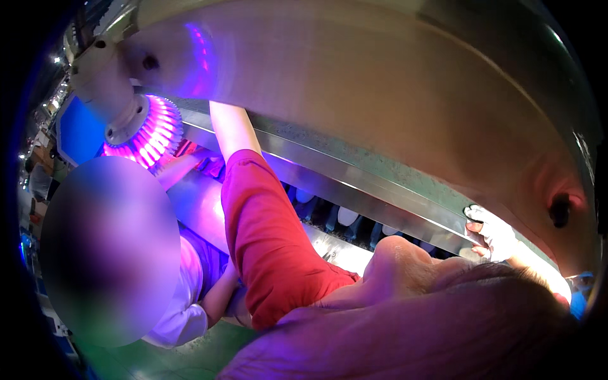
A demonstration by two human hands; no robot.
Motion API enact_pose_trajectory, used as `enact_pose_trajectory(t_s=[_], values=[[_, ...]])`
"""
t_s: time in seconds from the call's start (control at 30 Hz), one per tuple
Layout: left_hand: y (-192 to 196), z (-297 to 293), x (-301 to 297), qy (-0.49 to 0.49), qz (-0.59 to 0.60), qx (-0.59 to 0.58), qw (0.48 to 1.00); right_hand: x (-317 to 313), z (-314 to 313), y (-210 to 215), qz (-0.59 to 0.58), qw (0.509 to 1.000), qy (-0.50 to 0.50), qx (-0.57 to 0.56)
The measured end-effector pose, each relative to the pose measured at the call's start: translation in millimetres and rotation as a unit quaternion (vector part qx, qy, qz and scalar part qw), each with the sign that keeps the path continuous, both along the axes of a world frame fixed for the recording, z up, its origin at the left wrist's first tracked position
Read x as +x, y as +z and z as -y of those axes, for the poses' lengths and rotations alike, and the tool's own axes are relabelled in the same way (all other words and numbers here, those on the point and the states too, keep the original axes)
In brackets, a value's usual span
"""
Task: The person wipes the bottom of shoe soles with a tool and then places the soles onto an assembly line conveyor.
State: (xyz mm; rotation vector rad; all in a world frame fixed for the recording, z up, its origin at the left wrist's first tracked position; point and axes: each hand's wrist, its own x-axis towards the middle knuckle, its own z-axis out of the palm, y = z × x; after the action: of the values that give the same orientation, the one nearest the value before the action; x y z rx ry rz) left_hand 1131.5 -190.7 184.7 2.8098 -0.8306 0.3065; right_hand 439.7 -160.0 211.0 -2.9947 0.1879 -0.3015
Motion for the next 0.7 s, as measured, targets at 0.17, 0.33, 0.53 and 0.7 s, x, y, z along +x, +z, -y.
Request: enact_pose_trajectory(t_s=[0.17,0.33,0.53,0.7], values=[[-2.2,4.4,-1.5,-0.035,0.009,0.011,0.999,-5.2,-0.1,-2.2,0.010,0.996,-0.032,0.087],[3.2,-0.5,-27.2,-0.101,0.022,0.033,0.994,-15.6,3.2,-4.4,0.024,0.993,-0.043,0.109],[20.2,-17.9,-87.0,-0.207,0.047,0.098,0.972,-34.6,22.5,-20.6,-0.008,0.995,-0.056,0.083],[44.7,-33.0,-172.5,-0.287,0.070,0.160,0.942,-40.6,17.3,-5.9,0.028,0.997,-0.036,-0.058]])
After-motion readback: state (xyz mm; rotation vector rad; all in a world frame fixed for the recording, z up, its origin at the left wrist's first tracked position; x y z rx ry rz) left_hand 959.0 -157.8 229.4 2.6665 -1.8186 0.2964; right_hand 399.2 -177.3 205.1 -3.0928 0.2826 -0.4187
